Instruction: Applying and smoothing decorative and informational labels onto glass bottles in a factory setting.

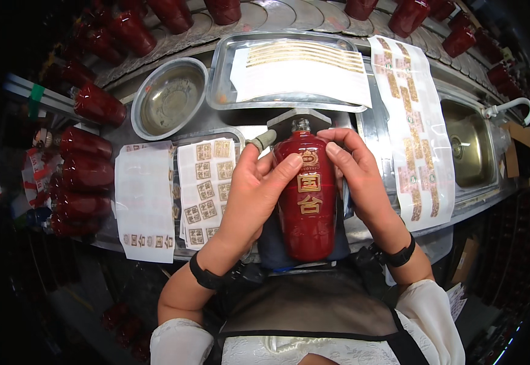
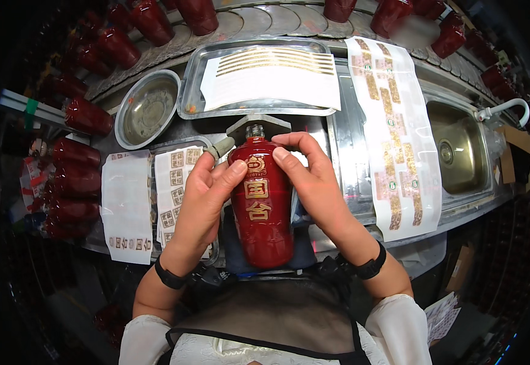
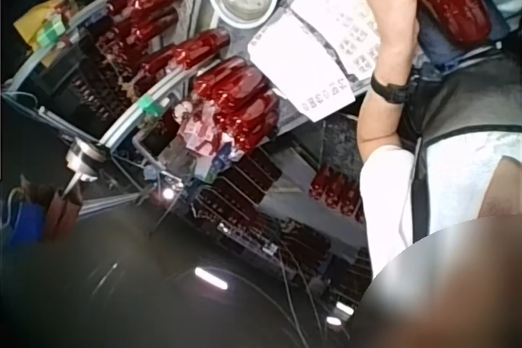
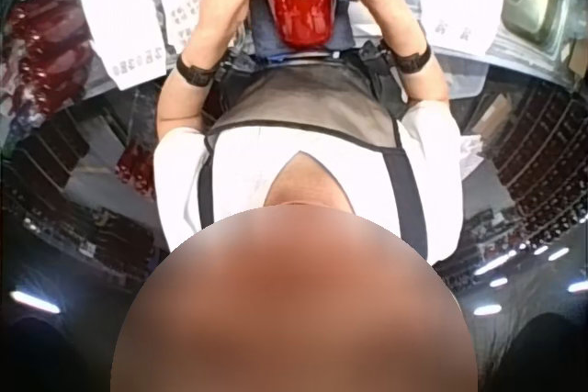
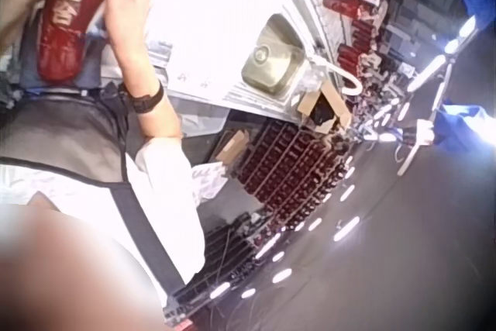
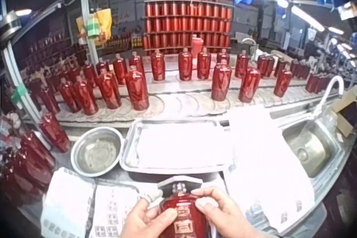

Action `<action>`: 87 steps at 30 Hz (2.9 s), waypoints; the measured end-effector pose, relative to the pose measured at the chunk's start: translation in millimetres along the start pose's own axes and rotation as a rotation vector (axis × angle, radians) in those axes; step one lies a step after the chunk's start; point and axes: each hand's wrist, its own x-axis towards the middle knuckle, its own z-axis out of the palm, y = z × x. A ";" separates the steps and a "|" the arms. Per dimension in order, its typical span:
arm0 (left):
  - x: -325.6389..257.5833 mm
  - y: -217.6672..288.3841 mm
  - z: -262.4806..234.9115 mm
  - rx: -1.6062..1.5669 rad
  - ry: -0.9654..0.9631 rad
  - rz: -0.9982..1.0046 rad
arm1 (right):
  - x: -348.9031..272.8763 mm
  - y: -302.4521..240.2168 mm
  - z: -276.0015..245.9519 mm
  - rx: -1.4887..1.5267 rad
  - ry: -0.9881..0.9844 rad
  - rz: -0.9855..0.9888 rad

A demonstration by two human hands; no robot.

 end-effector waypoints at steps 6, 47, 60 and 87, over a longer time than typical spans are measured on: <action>4.3 6.7 2.8 0.049 0.031 -0.060 | -0.9 -2.2 6.0 -0.037 0.018 -0.047; -7.3 -7.1 -18.2 -0.040 0.106 -0.166 | -12.8 12.9 0.2 -0.177 0.075 -0.067; -7.2 -17.3 -0.7 -0.020 0.015 0.003 | -17.4 5.2 12.3 -0.167 0.080 -0.166; -24.0 -21.0 -6.9 -0.043 -0.032 -0.005 | -34.0 17.5 8.9 -0.064 0.024 -0.133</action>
